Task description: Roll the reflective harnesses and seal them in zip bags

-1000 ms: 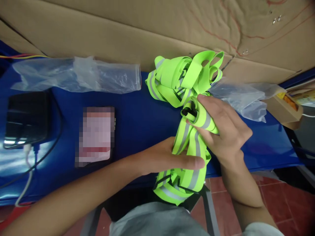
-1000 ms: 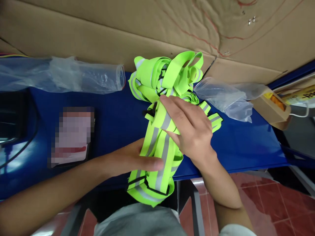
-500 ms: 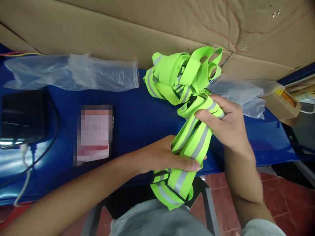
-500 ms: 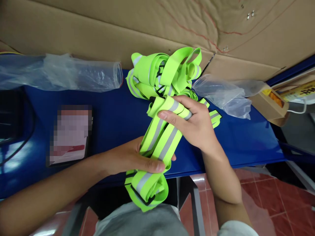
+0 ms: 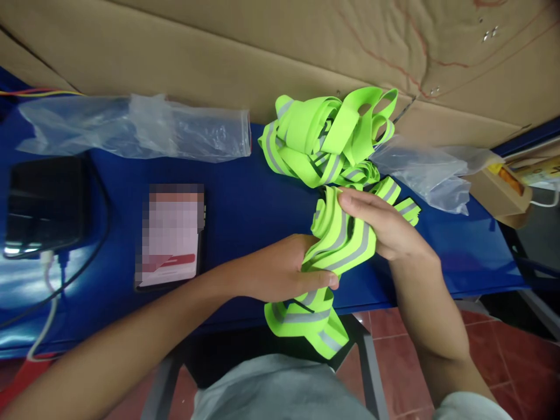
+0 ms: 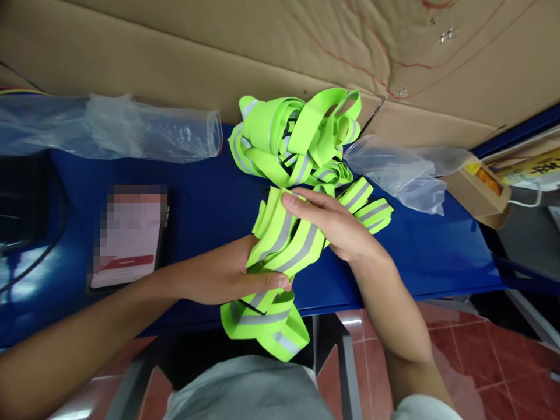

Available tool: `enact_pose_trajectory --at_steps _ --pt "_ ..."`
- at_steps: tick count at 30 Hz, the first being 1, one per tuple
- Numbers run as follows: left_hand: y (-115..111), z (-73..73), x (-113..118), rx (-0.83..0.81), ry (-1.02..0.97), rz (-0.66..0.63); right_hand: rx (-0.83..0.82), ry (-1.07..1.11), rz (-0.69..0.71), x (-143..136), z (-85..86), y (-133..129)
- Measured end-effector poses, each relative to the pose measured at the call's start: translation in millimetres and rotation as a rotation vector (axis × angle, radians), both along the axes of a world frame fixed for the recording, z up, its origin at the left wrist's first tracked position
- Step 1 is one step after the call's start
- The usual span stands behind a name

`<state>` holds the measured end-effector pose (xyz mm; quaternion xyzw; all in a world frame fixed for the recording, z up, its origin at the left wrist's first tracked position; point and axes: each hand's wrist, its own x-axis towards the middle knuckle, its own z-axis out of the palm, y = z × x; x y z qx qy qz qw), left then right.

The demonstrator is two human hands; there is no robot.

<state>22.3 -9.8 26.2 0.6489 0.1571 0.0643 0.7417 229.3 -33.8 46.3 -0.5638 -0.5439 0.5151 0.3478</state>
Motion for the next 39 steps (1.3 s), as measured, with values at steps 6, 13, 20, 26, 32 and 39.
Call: enact_pose_trajectory --at_steps 6,13,20,26,32,39 --pt "6 -1.4 -2 -0.034 -0.035 0.024 0.394 -0.184 -0.067 -3 -0.7 -4" --pt "10 -2.0 -2 -0.192 -0.056 0.065 0.471 -0.333 0.221 -7 0.2 -10" --pt "15 7.9 -6 -0.555 -0.031 0.055 0.561 -0.246 -0.016 -5 3.9 -8" --pt "25 11.9 -10 -0.173 0.053 0.018 0.46 -0.141 -0.054 2 6.6 -5" --pt "24 9.4 -7 -0.116 0.085 0.085 0.347 -0.063 -0.2 2 -4.0 -4" --pt "16 0.6 0 -0.204 0.078 0.088 0.325 -0.17 -0.325 -5 -5.6 0"
